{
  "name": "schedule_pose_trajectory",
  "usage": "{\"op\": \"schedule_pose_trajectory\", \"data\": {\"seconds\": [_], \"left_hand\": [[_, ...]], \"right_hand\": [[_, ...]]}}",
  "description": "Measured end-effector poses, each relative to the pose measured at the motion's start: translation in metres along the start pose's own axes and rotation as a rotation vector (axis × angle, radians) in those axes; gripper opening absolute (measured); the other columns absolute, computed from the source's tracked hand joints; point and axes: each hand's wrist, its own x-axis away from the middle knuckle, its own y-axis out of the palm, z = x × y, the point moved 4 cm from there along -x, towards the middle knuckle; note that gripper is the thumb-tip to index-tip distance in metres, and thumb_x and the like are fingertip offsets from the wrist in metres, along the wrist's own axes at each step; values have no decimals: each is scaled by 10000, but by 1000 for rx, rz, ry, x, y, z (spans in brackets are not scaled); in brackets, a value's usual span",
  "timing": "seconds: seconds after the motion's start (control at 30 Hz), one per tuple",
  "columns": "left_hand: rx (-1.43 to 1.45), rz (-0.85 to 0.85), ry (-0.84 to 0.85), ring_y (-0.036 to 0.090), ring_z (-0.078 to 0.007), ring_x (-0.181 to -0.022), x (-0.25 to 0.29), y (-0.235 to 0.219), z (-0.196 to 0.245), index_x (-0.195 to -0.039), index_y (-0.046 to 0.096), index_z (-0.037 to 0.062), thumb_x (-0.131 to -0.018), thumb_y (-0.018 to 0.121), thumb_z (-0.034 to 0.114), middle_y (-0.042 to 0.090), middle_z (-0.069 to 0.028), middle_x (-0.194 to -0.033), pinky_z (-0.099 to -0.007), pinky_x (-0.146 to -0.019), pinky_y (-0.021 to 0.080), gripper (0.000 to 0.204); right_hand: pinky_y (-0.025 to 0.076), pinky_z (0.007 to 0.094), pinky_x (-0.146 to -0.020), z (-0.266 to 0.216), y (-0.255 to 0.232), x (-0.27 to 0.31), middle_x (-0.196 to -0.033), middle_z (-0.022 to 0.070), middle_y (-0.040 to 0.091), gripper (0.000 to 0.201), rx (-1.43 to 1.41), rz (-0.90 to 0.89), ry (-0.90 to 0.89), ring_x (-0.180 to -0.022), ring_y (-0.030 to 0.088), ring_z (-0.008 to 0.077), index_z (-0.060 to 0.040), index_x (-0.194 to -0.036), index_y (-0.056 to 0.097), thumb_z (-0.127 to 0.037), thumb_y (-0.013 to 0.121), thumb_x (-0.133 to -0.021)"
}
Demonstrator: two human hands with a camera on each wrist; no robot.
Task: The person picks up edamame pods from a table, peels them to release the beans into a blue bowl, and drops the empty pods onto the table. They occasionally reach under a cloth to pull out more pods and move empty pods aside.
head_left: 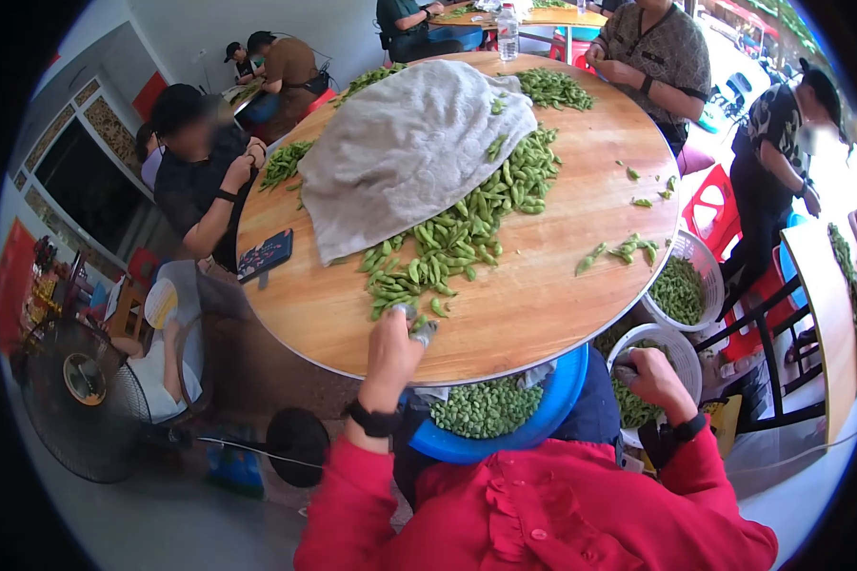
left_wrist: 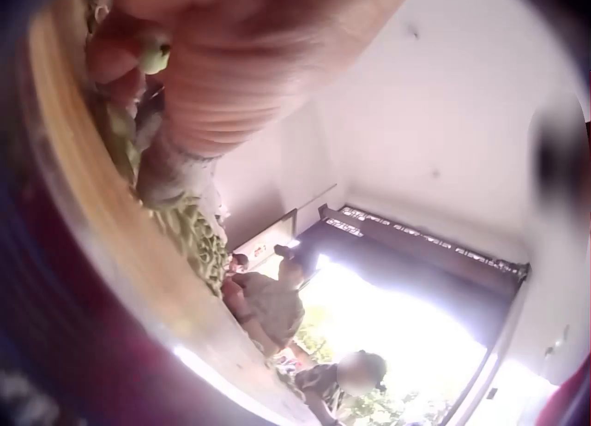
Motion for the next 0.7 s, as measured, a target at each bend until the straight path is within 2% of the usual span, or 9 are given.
{"op": "schedule_pose_trajectory", "data": {"seconds": [0.13, 0.17, 0.27, 0.37, 0.47, 0.53, 0.57, 0.67, 0.7], "left_hand": [[-169, -207, 13, 546, -346, -629, -24, 1, 4, -663, 502, -31, -639, 638, 65, 555, -179, -637, -407, -573, 415, 168], [-161, -200, 37, 543, -315, -575, -26, 2, 3, -659, 512, -47, -610, 650, 56, 535, -177, -590, -406, -540, 404, 179], [197, -218, -37, 524, -214, -508, -27, 13, -18, -712, 552, -18, -655, 625, 34, 561, -118, -606, -345, -457, 392, 106], [1047, -201, -353, 474, -87, -501, -6, 9, 3, -790, 561, 26, -726, 597, 24, 568, -25, -680, -221, -412, 342, 74], [1469, -121, -373, 480, -57, -524, 21, 18, 27, -828, 573, 71, -754, 561, -15, 586, -4, -719, -174, -425, 335, 114], [1516, -37, -350, 496, -60, -566, 36, 24, 38, -859, 566, 65, -750, 581, 1, 595, -21, -749, -180, -436, 339, 127], [1506, -54, -294, 523, -65, -636, 42, 25, 41, -878, 561, 62, -748, 592, 5, 600, -22, -787, -181, -480, 380, 146], [1446, -21, -285, 508, -75, -581, 57, 33, 47, -870, 561, 78, -735, 617, 32, 598, -23, -799, -194, -478, 376, 153], [1438, -28, -250, 517, -77, -594, 58, 33, 49, -872, 558, 75, -736, 617, 32, 604, -33, -815, -193, -497, 384, 155]], "right_hand": [[445, 345, -595, -57, -1, -9, -689, 169, 572, 150, -311, -46, -163, -650, 570, 294, -8, -806, 584, -101, 563, -691], [447, 326, -616, -68, 1, -12, -717, 155, 587, 142, -361, -80, -145, -671, 576, 264, -30, -843, 598, -96, 556, -724], [447, 299, -659, -98, 11, -25, -769, 135, 613, 192, -415, -32, -362, -693, 576, 209, -12, -919, 589, -117, 557, -761], [438, 271, -702, -124, 31, -40, -829, 112, 616, 266, -760, -152, -221, -737, 558, 145, 22, -1008, 547, -129, 558, -790], [438, 239, -675, -143, 53, -54, -811, 48, 590, 311, -968, -216, -262, -733, 529, 86, 21, -1089, 502, -125, 549, -818], [440, 255, -685, -151, 59, -57, -834, 68, 599, 274, -1056, -226, -231, -761, 530, 96, 32, -1034, 526, -118, 553, -806], [441, 263, -690, -152, 61, -58, -845, 78, 604, 257, -1098, -232, -216, -775, 530, 101, 38, -1006, 539, -115, 555, -800], [447, 268, -670, -144, 70, -59, -888, 105, 611, 200, -912, -283, -308, -784, 554, 130, 21, -942, 565, -105, 566, -787], [450, 280, -655, -143, 65, -57, -869, 109, 606, 174, -831, -235, -321, -773, 560, 153, 11, -908, 571, -92, 570, -768]]}}
